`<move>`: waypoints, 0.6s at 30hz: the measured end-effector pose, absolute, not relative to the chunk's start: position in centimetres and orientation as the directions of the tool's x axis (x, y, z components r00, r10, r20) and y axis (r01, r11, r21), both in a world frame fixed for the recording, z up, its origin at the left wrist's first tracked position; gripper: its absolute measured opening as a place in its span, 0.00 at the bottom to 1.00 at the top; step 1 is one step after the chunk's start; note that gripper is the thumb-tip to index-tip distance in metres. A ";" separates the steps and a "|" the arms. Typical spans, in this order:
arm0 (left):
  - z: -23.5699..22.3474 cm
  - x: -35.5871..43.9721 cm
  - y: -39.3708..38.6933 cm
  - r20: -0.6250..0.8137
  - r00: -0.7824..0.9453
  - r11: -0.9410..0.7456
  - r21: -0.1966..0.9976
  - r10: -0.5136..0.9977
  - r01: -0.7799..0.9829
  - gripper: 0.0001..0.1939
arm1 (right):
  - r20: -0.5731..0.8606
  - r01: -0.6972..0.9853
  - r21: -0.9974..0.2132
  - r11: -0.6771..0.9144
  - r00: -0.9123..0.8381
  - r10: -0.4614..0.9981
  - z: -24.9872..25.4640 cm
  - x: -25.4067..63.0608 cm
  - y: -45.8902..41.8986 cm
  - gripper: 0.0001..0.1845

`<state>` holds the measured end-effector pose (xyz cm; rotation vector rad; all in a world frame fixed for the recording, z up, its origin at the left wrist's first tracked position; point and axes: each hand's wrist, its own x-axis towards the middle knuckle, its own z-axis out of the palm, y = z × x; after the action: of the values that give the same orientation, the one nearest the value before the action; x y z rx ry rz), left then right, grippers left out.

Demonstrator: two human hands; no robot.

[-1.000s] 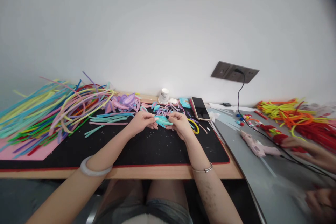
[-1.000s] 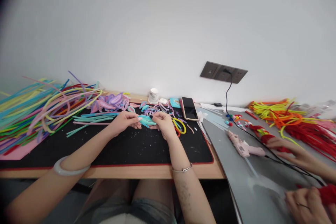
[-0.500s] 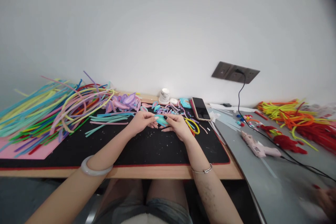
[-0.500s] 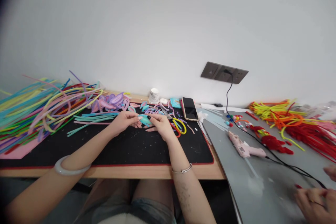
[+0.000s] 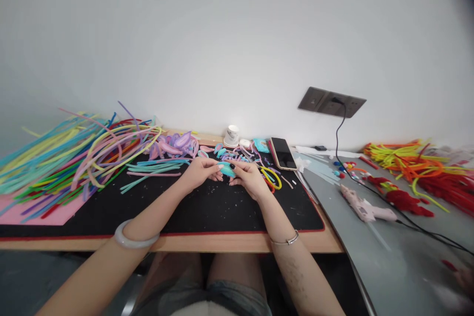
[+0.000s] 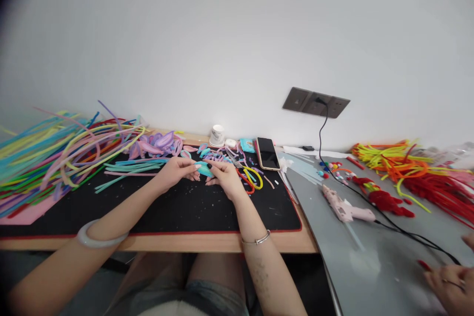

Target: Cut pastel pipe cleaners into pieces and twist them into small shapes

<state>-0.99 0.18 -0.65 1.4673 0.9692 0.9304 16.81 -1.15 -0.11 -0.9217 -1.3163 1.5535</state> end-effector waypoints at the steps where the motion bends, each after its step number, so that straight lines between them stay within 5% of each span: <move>1: -0.6 -1.0 0.2 0.039 0.354 -0.070 0.995 0.934 0.076 0.16 | 0.004 -0.146 -0.988 -0.049 -0.342 0.940 -0.2 16.8 -1.1 0.21; 12: -0.7 -1.0 0.1 -0.056 0.384 0.055 0.998 0.922 0.014 0.15 | 0.097 0.017 -0.994 0.106 -0.269 0.958 0.1 17.0 -1.0 0.18; 18: 0.2 -1.2 -0.7 -0.186 0.602 0.170 0.982 0.777 0.085 0.15 | 0.066 0.077 -0.993 0.094 -0.309 0.949 -0.1 18.1 -0.6 0.14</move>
<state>-1.21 -0.66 0.16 1.3303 0.8206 0.5796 18.06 -0.65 -0.11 -1.0512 -1.5424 1.3260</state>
